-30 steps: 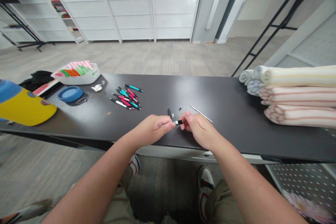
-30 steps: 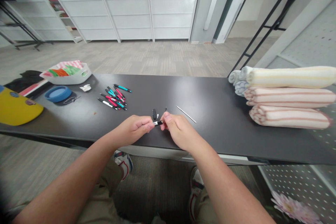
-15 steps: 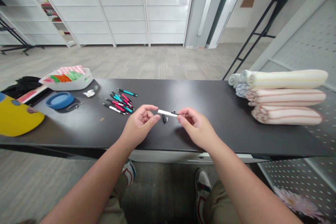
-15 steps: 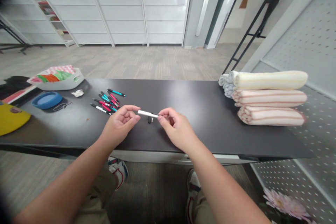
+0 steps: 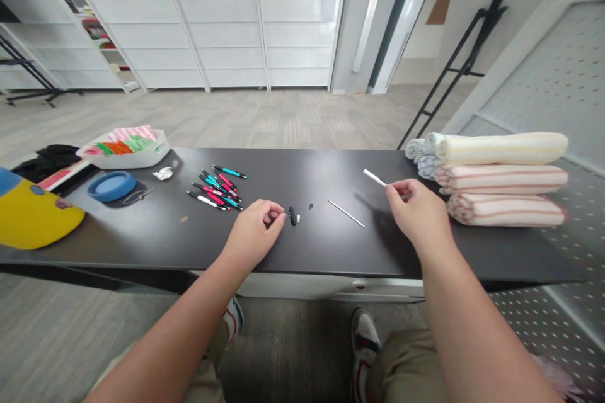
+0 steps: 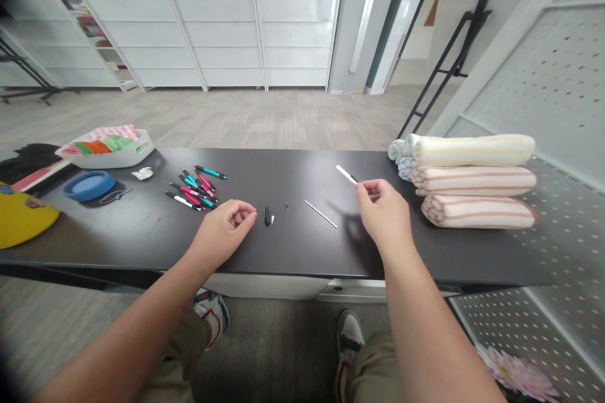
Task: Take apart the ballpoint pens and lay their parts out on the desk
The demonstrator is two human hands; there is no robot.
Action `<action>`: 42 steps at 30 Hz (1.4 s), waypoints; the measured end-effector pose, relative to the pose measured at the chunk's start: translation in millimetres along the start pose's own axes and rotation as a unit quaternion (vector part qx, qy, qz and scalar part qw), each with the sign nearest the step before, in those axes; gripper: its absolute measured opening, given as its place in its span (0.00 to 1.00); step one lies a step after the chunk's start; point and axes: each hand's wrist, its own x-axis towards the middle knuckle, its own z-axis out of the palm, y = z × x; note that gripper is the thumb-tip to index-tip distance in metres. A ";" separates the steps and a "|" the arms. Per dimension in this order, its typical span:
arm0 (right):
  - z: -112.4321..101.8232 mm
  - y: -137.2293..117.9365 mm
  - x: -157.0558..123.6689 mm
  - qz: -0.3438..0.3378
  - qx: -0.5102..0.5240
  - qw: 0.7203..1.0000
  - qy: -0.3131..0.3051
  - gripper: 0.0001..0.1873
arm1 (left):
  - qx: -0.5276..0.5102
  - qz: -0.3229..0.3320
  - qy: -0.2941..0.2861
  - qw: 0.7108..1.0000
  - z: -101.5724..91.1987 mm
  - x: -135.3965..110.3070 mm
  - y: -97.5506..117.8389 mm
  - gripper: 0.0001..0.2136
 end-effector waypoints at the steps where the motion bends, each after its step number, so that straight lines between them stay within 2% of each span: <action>1: -4.9 7.7 2.8 0.000 -0.101 0.995 0.011 0.15 | 0.017 0.015 -0.009 1.000 -0.2 0.2 2.1 0.07; 4: -17.4 28.2 8.5 0.017 -0.270 0.963 -0.013 0.14 | 0.053 0.058 -0.036 0.996 0.9 1.0 5.8 0.08; 7: -22.9 43.5 9.9 0.019 -0.347 0.937 -0.040 0.16 | 0.067 0.093 -0.047 0.992 3.8 1.7 4.2 0.10; 12: -25.0 49.2 6.0 0.013 -0.380 0.924 -0.040 0.18 | 0.067 0.111 -0.050 0.990 6.5 2.3 -0.7 0.11; 17: -21.9 25.7 -6.9 -0.017 -0.372 0.928 0.003 0.20 | 0.065 0.109 -0.061 0.990 4.9 1.7 -0.1 0.11; 19: -15.5 10.0 -16.3 -0.068 -0.343 0.936 0.032 0.17 | 0.063 0.106 -0.061 0.990 4.2 1.5 0.8 0.12; 21: -5.2 -7.8 -29.5 -0.146 -0.291 0.945 0.038 0.14 | 0.060 0.101 -0.060 0.991 3.7 1.1 1.9 0.12; 23: 8.1 -26.1 -47.2 -0.235 -0.223 0.946 0.000 0.11 | 0.055 0.093 -0.057 0.993 3.2 0.1 3.7 0.12; 25: 22.2 -42.8 -68.2 -0.328 -0.161 0.927 -0.083 0.11 | 0.050 0.086 -0.047 0.994 2.6 -1.9 6.0 0.10; 27: 34.9 -55.7 -89.3 -0.408 -0.123 0.890 -0.160 0.11 | 0.048 0.085 -0.037 0.995 2.0 -4.9 8.6 0.08; 30: 48.7 -65.2 -112.3 -0.464 -0.115 0.851 -0.217 0.10 | 0.057 0.090 -0.034 0.994 2.0 -9.9 9.8 0.06; 32: 54.3 -65.7 -118.5 -0.472 -0.118 0.845 -0.221 0.09 | 0.072 0.102 -0.033 0.992 2.6 -12.9 7.7 0.06; 34: 57.0 -63.2 -117.9 -0.467 -0.118 0.851 -0.211 0.09 | 0.091 0.109 -0.026 0.990 3.4 -15.2 4.0 0.05; 37: 55.2 -55.5 -107.6 -0.431 -0.125 0.877 -0.172 0.09 | 0.117 0.106 -0.016 0.987 3.8 -17.5 -0.9 0.05; 42: 42.4 -32.0 -75.4 -0.313 -0.195 0.928 -0.057 0.07 | 0.126 0.095 -0.021 0.987 2.9 -17.4 -1.7 0.10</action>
